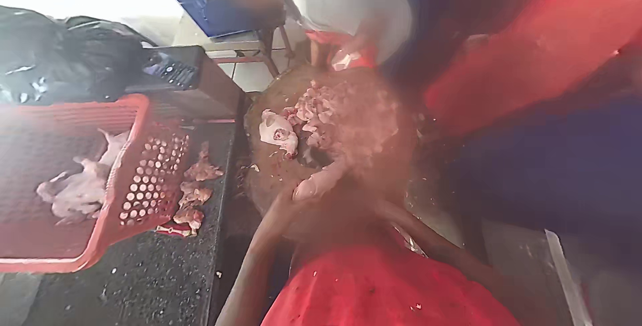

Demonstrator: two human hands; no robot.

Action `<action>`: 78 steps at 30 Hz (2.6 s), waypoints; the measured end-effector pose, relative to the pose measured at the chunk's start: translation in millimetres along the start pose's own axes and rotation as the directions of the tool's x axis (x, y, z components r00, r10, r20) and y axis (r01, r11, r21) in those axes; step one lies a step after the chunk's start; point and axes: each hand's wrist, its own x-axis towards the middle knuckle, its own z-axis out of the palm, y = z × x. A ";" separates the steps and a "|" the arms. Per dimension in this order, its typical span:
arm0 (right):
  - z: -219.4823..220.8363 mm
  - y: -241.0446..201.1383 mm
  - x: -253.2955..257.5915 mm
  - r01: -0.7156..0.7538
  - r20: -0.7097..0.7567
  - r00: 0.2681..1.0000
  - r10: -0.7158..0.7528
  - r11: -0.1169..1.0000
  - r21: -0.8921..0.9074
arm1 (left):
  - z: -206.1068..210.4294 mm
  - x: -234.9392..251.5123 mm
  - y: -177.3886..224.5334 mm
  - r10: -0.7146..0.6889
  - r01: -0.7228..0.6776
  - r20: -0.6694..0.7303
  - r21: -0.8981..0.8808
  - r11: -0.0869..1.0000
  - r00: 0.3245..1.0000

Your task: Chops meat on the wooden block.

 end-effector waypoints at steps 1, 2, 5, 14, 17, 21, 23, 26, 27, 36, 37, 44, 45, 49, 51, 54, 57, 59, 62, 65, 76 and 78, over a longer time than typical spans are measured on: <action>-3.4 2.7 3.8 -0.044 -0.051 0.998 0.045 0.999 0.031 | -5.8 -8.3 -16.0 -0.018 0.023 0.039 -0.154 0.988 0.999; -6.9 -1.7 5.9 -0.078 -0.077 0.994 0.080 0.997 0.031 | -8.3 -14.1 -35.0 -0.045 0.059 0.061 -0.259 0.964 0.997; -7.1 -33.4 0.1 -0.034 -0.120 0.992 0.031 0.999 -0.018 | 8.2 -13.9 -97.2 -0.203 0.181 -0.095 -0.197 0.964 0.975; 26.7 -72.9 -27.6 0.575 -0.244 0.794 -0.558 0.818 0.001 | 34.9 -11.2 -142.8 -0.309 0.279 -0.288 -0.141 0.950 0.907; 36.6 -31.3 -4.1 0.103 0.054 0.994 -0.093 0.968 -0.231 | 33.3 -14.8 -142.4 -0.316 0.290 -0.287 -0.130 0.948 0.904; 36.8 -47.7 -16.7 0.066 0.020 0.998 -0.063 0.964 -0.258 | 21.2 -47.4 -149.1 -0.326 0.255 -0.326 -0.241 0.936 0.887; 39.4 -47.6 -24.2 0.234 -0.027 0.970 -0.240 0.963 -0.136 | 14.5 -64.6 -156.8 -0.354 0.250 -0.345 -0.311 0.917 0.870; 43.2 -33.5 -20.9 0.232 0.089 0.970 -0.225 0.969 -0.084 | 8.0 -77.2 -160.0 -0.378 0.225 -0.361 -0.399 0.889 0.853; 42.4 -23.1 -16.3 0.143 0.170 0.977 -0.129 0.987 -0.071 | 10.6 -77.2 -156.1 -0.371 0.187 -0.374 -0.444 0.876 0.850; -10.2 -72.6 -25.2 0.088 -0.113 0.989 -0.098 0.992 -0.088 | 59.0 -35.0 -127.7 -0.335 0.270 -0.105 -0.395 0.878 0.936; -17.6 -100.3 -35.6 0.210 -0.165 0.963 -0.212 0.977 -0.029 | 60.6 -28.5 -134.5 -0.336 0.281 -0.074 -0.398 0.873 0.939; 11.6 -182.9 -63.2 0.865 -0.361 0.499 -0.787 0.478 0.153 | 63.3 -18.6 -134.3 -0.341 0.288 -0.087 -0.367 0.884 0.936; 30.0 -147.9 -49.6 0.830 -0.323 0.540 -0.777 0.555 0.053 | 63.1 -18.3 -136.1 -0.336 0.285 -0.086 -0.360 0.888 0.938; 57.3 -46.9 -12.4 0.109 0.156 0.986 -0.060 0.937 -0.332 | 54.9 -24.7 -145.7 -0.264 0.249 -0.045 -0.205 0.946 0.964; 57.0 -45.8 -8.7 0.007 0.200 0.977 0.070 0.933 -0.361 | 47.7 -35.1 -140.0 -0.222 0.220 -0.142 -0.029 0.975 0.965; 51.6 -63.9 -6.3 -0.028 0.217 0.969 0.118 0.925 -0.379 | 38.2 -31.8 -129.9 0.056 0.039 -0.276 0.326 0.945 0.960; 48.4 -80.5 0.8 0.004 0.239 0.967 0.085 0.936 -0.351 | 30.1 -1.9 -142.2 0.261 -0.087 -0.175 0.651 0.754 0.949; 45.3 -83.3 9.4 0.028 0.265 0.962 0.067 0.941 -0.337 | 25.0 12.1 -143.1 0.276 -0.081 -0.148 0.735 0.673 0.950; 39.4 -75.8 17.4 0.026 0.282 0.958 0.053 0.963 -0.270 | 20.0 16.5 -129.1 0.144 -0.016 -0.078 0.830 0.558 0.986; 47.3 -49.6 13.3 -0.005 0.218 0.975 0.029 0.994 -0.111 | 30.4 7.2 -113.3 -0.035 0.029 -0.012 0.849 0.528 0.999; 80.7 -21.5 -0.3 -0.030 0.061 0.998 0.025 0.997 0.076 | 97.1 -31.6 -131.5 -0.263 0.319 -0.236 0.245 0.916 0.936; 83.6 -29.3 1.2 0.060 0.004 0.998 -0.060 0.997 0.052 | 94.3 -44.4 -130.1 -0.342 0.361 -0.205 0.061 0.931 0.917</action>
